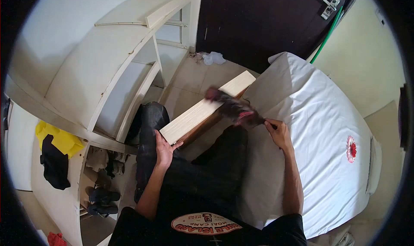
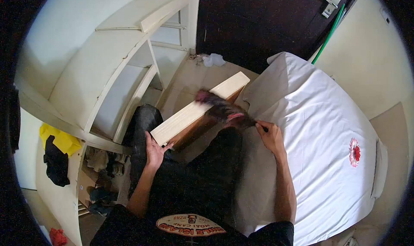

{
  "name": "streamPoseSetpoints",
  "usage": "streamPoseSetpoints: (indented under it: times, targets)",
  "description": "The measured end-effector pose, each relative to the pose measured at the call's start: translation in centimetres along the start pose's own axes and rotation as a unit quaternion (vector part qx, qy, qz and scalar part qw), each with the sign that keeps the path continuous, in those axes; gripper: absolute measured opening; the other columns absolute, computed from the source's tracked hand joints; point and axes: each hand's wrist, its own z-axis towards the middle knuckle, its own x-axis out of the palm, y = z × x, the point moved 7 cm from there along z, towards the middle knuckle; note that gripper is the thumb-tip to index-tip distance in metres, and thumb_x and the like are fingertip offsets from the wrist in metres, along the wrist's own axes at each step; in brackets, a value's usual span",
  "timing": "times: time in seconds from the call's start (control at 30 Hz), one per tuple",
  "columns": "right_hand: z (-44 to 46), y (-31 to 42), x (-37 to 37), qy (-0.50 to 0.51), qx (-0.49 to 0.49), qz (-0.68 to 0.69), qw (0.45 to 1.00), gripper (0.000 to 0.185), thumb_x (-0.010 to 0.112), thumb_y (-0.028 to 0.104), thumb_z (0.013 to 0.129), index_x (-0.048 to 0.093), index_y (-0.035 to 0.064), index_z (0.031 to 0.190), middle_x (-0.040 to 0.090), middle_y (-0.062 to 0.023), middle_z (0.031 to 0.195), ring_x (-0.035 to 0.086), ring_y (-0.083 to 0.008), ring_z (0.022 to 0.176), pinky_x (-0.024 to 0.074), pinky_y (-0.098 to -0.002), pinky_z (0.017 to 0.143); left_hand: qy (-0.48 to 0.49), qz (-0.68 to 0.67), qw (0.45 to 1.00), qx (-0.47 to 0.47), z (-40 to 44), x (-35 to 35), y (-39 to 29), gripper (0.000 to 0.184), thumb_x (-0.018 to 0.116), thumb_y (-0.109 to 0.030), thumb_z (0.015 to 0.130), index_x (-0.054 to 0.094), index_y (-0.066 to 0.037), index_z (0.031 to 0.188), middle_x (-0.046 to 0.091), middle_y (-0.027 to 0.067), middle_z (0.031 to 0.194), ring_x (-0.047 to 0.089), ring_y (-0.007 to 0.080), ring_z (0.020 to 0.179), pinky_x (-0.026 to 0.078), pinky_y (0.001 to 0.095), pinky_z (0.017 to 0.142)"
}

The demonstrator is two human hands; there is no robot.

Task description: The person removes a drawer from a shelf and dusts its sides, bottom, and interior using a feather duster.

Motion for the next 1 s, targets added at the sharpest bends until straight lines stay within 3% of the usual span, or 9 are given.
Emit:
streamPoseSetpoints:
  times: [0.07, 0.17, 0.27, 0.37, 0.67, 0.77, 0.87, 0.97, 1.0]
  targets:
    - [0.0, 0.9, -0.8, -0.040, 0.046, -0.034, 0.998, 0.024, 0.061, 0.018, 0.092, 0.069, 0.0018, 0.108, 0.069, -0.0218, 0.089, 0.069, -0.0306, 0.080, 0.0516, -0.0358, 0.073, 0.001, 0.002, 1.000, -0.002, 0.1, -0.3, 0.2, 0.077, 0.024, -0.068, 0.095, 0.037, -0.006, 0.139, 0.047, 0.0136, 0.137, 0.049, 0.0245, 0.125, 0.050, 0.0471, 0.093]
    - [0.1, 0.4, -0.1, -0.018, -0.047, 0.002, 0.999, 0.023, 0.061, 0.017, 0.092, 0.069, -0.0005, 0.106, 0.069, -0.0221, 0.088, 0.069, -0.0287, 0.078, 0.0513, -0.0357, 0.071, 0.001, -0.004, 1.000, -0.001, 0.3, -0.3, 0.3, 0.078, 0.025, -0.069, 0.095, 0.035, -0.005, 0.139, 0.047, 0.0140, 0.137, 0.049, 0.0246, 0.125, 0.050, 0.0466, 0.092]
    - [0.6, 0.3, -0.7, -0.032, -0.011, 0.022, 0.999, 0.023, 0.062, 0.017, 0.092, 0.069, -0.0012, 0.103, 0.068, -0.0228, 0.088, 0.069, -0.0275, 0.078, 0.0512, -0.0359, 0.071, 0.000, -0.008, 1.000, -0.005, 0.2, -0.2, 0.3, 0.078, 0.025, -0.069, 0.095, 0.034, -0.006, 0.141, 0.046, 0.0141, 0.138, 0.049, 0.0250, 0.124, 0.051, 0.0464, 0.092]
    - [0.9, 0.4, -1.0, -0.059, -0.002, -0.063, 0.996, 0.024, 0.062, 0.018, 0.092, 0.069, -0.0011, 0.104, 0.068, -0.0241, 0.091, 0.070, -0.0280, 0.080, 0.0513, -0.0361, 0.071, 0.000, -0.005, 1.000, -0.009, 0.2, -0.4, 0.4, 0.078, 0.026, -0.068, 0.095, 0.032, -0.006, 0.142, 0.045, 0.0142, 0.138, 0.049, 0.0257, 0.124, 0.051, 0.0467, 0.092]
    - [1.6, -0.9, 0.0, -0.036, -0.041, 0.011, 0.998, 0.025, 0.061, 0.020, 0.091, 0.069, 0.0011, 0.105, 0.066, -0.0258, 0.094, 0.068, -0.0373, 0.086, 0.0517, -0.0385, 0.073, -0.001, -0.018, 1.000, -0.012, 0.7, -1.2, 1.2, 0.074, 0.024, -0.065, 0.097, 0.027, -0.009, 0.145, 0.041, 0.0131, 0.141, 0.048, 0.0268, 0.125, 0.051, 0.0484, 0.090]
    - [1.9, -1.0, -0.4, -0.062, -0.017, 0.004, 0.998, 0.024, 0.061, 0.020, 0.093, 0.068, 0.0016, 0.106, 0.064, -0.0200, 0.075, 0.057, -0.0172, 0.062, 0.0461, -0.0343, 0.061, -0.010, -0.016, 1.000, -0.014, 0.7, -1.0, 1.1, 0.074, 0.024, -0.065, 0.097, 0.026, -0.010, 0.146, 0.041, 0.0129, 0.142, 0.048, 0.0270, 0.125, 0.051, 0.0488, 0.090]
    - [2.4, -1.3, -0.4, -0.096, -0.024, -0.054, 0.994, 0.025, 0.061, 0.022, 0.093, 0.068, 0.0020, 0.106, 0.062, -0.0182, 0.072, 0.055, -0.0164, 0.062, 0.0459, -0.0351, 0.061, -0.012, -0.012, 1.000, -0.018, 0.5, -1.0, 1.1, 0.074, 0.024, -0.065, 0.097, 0.024, -0.011, 0.147, 0.040, 0.0129, 0.143, 0.047, 0.0274, 0.126, 0.051, 0.0492, 0.091]
    - [2.0, -0.3, -0.2, -0.029, 0.035, 0.035, 0.998, 0.025, 0.060, 0.022, 0.092, 0.069, 0.0027, 0.105, 0.067, -0.0249, 0.089, 0.067, -0.0387, 0.086, 0.0506, -0.0405, 0.073, -0.009, -0.019, 1.000, -0.017, 0.9, -1.3, 1.5, 0.074, 0.024, -0.065, 0.097, 0.022, -0.011, 0.148, 0.038, 0.0131, 0.144, 0.047, 0.0277, 0.126, 0.050, 0.0500, 0.091]
    - [2.2, -0.4, -0.5, -0.055, 0.038, 0.013, 0.998, 0.025, 0.060, 0.023, 0.092, 0.069, 0.0026, 0.104, 0.066, -0.0247, 0.088, 0.066, -0.0390, 0.084, 0.0503, -0.0406, 0.072, -0.009, -0.021, 1.000, -0.017, 1.0, -1.4, 1.6, 0.074, 0.024, -0.064, 0.097, 0.021, -0.012, 0.149, 0.038, 0.0132, 0.144, 0.047, 0.0278, 0.127, 0.050, 0.0503, 0.091]
